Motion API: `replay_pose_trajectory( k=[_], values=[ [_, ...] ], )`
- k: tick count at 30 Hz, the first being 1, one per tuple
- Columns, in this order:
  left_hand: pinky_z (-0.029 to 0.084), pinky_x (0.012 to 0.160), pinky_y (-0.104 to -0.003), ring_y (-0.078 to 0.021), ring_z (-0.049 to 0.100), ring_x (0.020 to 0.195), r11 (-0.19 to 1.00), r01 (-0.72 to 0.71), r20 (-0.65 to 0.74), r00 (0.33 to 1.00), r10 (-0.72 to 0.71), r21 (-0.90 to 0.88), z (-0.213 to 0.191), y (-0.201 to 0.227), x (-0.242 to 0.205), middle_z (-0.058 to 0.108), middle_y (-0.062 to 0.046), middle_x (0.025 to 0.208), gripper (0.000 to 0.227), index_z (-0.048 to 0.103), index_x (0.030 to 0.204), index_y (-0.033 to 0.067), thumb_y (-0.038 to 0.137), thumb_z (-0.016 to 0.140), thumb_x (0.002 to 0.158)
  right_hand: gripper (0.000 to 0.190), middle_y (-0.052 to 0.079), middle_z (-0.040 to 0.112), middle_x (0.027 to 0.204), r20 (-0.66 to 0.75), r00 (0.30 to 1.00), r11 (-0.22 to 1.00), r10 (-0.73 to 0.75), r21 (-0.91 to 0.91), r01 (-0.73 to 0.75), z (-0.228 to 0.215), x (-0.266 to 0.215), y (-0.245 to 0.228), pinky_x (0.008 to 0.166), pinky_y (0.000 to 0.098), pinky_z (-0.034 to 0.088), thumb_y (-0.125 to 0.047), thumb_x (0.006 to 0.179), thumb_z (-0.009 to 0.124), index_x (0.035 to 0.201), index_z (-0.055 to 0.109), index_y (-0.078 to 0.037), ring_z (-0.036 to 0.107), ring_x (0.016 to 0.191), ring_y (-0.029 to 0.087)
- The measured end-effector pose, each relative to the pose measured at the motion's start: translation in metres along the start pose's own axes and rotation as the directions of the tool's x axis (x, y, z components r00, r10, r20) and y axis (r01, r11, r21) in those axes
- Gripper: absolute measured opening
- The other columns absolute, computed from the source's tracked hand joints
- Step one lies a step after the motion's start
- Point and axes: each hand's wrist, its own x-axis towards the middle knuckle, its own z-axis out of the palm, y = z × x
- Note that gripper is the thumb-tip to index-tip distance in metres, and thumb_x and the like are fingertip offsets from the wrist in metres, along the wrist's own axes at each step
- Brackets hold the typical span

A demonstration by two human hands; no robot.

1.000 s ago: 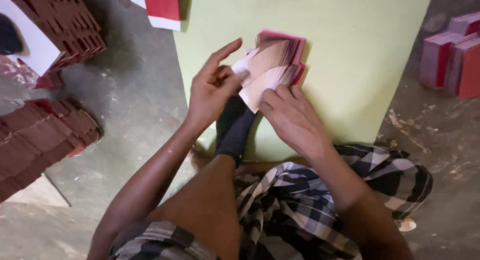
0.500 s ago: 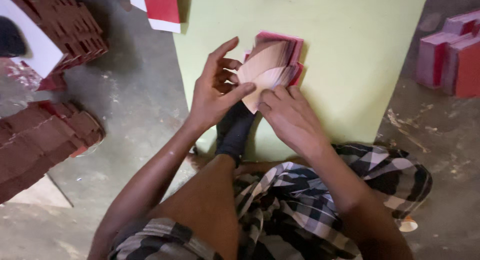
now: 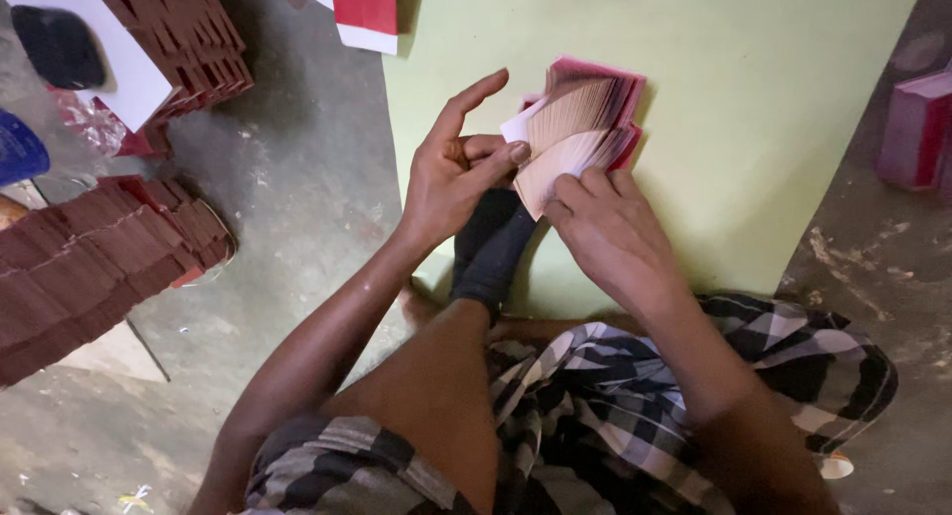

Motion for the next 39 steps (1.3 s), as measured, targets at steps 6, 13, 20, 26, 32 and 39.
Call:
replay_pose_trajectory(
  k=[6, 13, 20, 26, 32, 39],
  values=[
    [0.053, 0.072, -0.023, -0.0045, 0.059, 0.074, 0.999, -0.031, 0.018, 0.999, 0.030, 0.023, -0.001, -0.001, 0.003, 0.065, 0.001, 0.076, 0.075, 0.027, 0.166, 0.0101, 0.008, 0.070, 0.105, 0.018, 0.004, 0.061, 0.096, -0.029, 1.000, 1.000, 0.001, 0.029, 0.000, -0.002, 0.001, 0.001, 0.084, 0.0392, 0.045, -0.015, 0.085, 0.059, 0.095, 0.073, -0.010, 0.059, 0.098, 0.024],
    [0.064, 0.074, -0.024, -0.0033, 0.065, 0.083, 0.958, 0.000, -0.016, 1.000, 0.005, 0.286, -0.001, -0.006, 0.010, 0.074, 0.001, 0.095, 0.039, 0.062, 0.144, 0.0114, 0.018, 0.067, 0.106, 0.021, 0.005, 0.061, 0.095, -0.028, 1.000, 1.000, -0.001, 0.009, 0.001, -0.005, 0.002, -0.001, 0.085, 0.0393, 0.046, -0.015, 0.086, 0.059, 0.099, 0.074, -0.010, 0.059, 0.098, 0.024],
    [0.068, 0.072, -0.023, -0.0013, 0.069, 0.084, 0.947, 0.021, -0.007, 1.000, -0.019, 0.320, 0.002, 0.004, 0.013, 0.075, 0.004, 0.097, 0.040, 0.060, 0.144, 0.0159, 0.022, 0.066, 0.105, 0.018, 0.005, 0.062, 0.096, -0.002, 1.000, 1.000, 0.014, 0.012, -0.014, -0.007, 0.003, -0.002, 0.086, 0.0391, 0.046, -0.015, 0.087, 0.059, 0.097, 0.073, -0.009, 0.059, 0.098, 0.024],
    [0.065, 0.072, -0.023, -0.0001, 0.062, 0.083, 0.946, 0.005, -0.029, 1.000, 0.004, 0.325, 0.006, 0.008, 0.013, 0.069, 0.006, 0.093, 0.040, 0.060, 0.146, 0.0140, 0.021, 0.065, 0.106, 0.018, 0.005, 0.062, 0.095, 0.023, 1.000, 1.000, 0.020, -0.006, -0.019, -0.007, 0.004, -0.002, 0.085, 0.0389, 0.046, -0.014, 0.086, 0.060, 0.097, 0.073, -0.009, 0.059, 0.098, 0.023],
    [0.056, 0.067, -0.019, 0.0018, 0.056, 0.078, 0.904, -0.089, 0.004, 0.995, 0.096, 0.418, 0.006, 0.011, 0.014, 0.075, 0.007, 0.106, 0.041, 0.059, 0.148, 0.0146, 0.021, 0.063, 0.108, 0.019, 0.005, 0.062, 0.096, -0.006, 1.000, 1.000, 0.019, 0.020, -0.019, -0.008, 0.003, -0.004, 0.086, 0.0387, 0.046, -0.013, 0.086, 0.059, 0.098, 0.074, -0.009, 0.059, 0.098, 0.023],
    [0.052, 0.060, -0.020, 0.0013, 0.052, 0.069, 0.896, -0.007, -0.018, 1.000, 0.017, 0.445, 0.005, 0.015, 0.017, 0.071, 0.001, 0.097, 0.041, 0.063, 0.144, 0.0179, 0.025, 0.068, 0.104, 0.016, 0.005, 0.061, 0.094, 0.012, 1.000, 1.000, 0.010, -0.001, -0.010, -0.008, 0.005, -0.004, 0.085, 0.0386, 0.045, -0.014, 0.086, 0.059, 0.094, 0.072, -0.010, 0.059, 0.098, 0.023]
  ],
)
